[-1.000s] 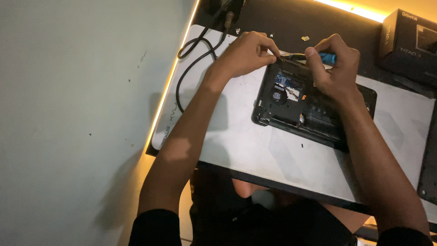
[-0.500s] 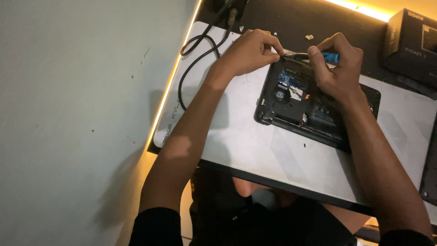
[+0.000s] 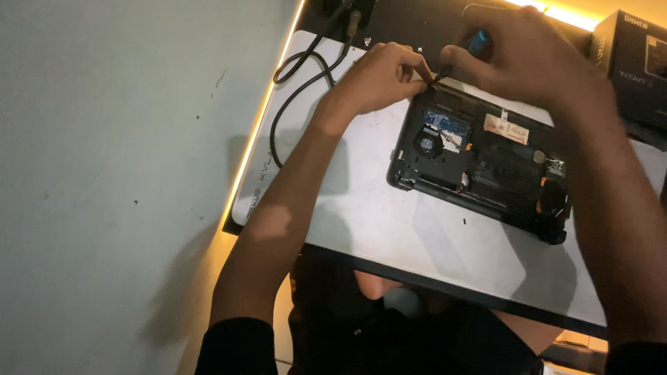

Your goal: The person disassembles a laptop by removing the back cover and then detaching the battery. They use a screwdriver to remove screws and pry open the casing, then disconnect the battery connector and lift the battery out of the chassis.

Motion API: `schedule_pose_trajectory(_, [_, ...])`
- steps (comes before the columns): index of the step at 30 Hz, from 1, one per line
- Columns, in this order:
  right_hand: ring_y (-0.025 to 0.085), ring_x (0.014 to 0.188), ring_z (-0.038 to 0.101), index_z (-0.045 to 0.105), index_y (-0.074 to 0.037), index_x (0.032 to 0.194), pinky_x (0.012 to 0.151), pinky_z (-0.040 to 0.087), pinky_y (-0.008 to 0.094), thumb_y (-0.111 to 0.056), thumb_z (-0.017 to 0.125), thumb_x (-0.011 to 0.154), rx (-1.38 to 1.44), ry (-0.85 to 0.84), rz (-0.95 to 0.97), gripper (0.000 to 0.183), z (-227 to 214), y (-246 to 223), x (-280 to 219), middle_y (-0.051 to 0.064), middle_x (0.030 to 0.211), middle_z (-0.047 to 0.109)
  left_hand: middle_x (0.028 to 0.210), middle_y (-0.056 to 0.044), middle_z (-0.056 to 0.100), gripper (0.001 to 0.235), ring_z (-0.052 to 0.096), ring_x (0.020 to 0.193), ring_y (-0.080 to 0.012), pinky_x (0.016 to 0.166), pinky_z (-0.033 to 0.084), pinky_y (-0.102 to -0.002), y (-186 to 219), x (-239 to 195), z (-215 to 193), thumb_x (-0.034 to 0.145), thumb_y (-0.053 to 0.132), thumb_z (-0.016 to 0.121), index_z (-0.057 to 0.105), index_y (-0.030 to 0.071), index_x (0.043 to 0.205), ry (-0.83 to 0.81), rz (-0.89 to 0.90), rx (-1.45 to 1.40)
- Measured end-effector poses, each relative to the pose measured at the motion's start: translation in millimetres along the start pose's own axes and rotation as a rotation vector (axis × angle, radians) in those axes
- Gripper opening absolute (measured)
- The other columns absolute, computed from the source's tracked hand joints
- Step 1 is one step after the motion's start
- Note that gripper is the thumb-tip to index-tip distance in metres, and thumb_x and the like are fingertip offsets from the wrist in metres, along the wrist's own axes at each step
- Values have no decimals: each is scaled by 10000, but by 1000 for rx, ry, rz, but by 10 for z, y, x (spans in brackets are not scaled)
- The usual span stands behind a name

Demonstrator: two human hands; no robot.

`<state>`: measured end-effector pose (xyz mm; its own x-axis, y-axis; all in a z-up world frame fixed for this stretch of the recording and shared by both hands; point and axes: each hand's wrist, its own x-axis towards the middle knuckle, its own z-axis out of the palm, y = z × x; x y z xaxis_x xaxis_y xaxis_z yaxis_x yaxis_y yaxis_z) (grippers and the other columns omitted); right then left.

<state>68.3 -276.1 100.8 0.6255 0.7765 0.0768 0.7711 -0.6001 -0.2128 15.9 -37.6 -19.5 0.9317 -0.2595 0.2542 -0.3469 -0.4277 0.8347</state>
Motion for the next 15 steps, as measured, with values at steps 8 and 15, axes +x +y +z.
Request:
schedule_pose_trajectory(8, [380,852,656,802,-20,1174,710,453,540,-278,799,1345,-175,-91,32,310,-169,-163,92,190,1020,736,850,60,701,106,641,751,-102,679,479,-332,15,-4,-11,1000,197,876,934,272,1048,-1,-55,7])
schedule_pose_trajectory(15, [391,972,779,879,-155,1269,796,553,564,-523,781,1086,-411,-72,-62,423,-29,187,234,126,1070,854,957,39,772,86,675,842,-131,730,514,-361,-12,8,1,1024,260,837,916,285,1045,13,-46,9])
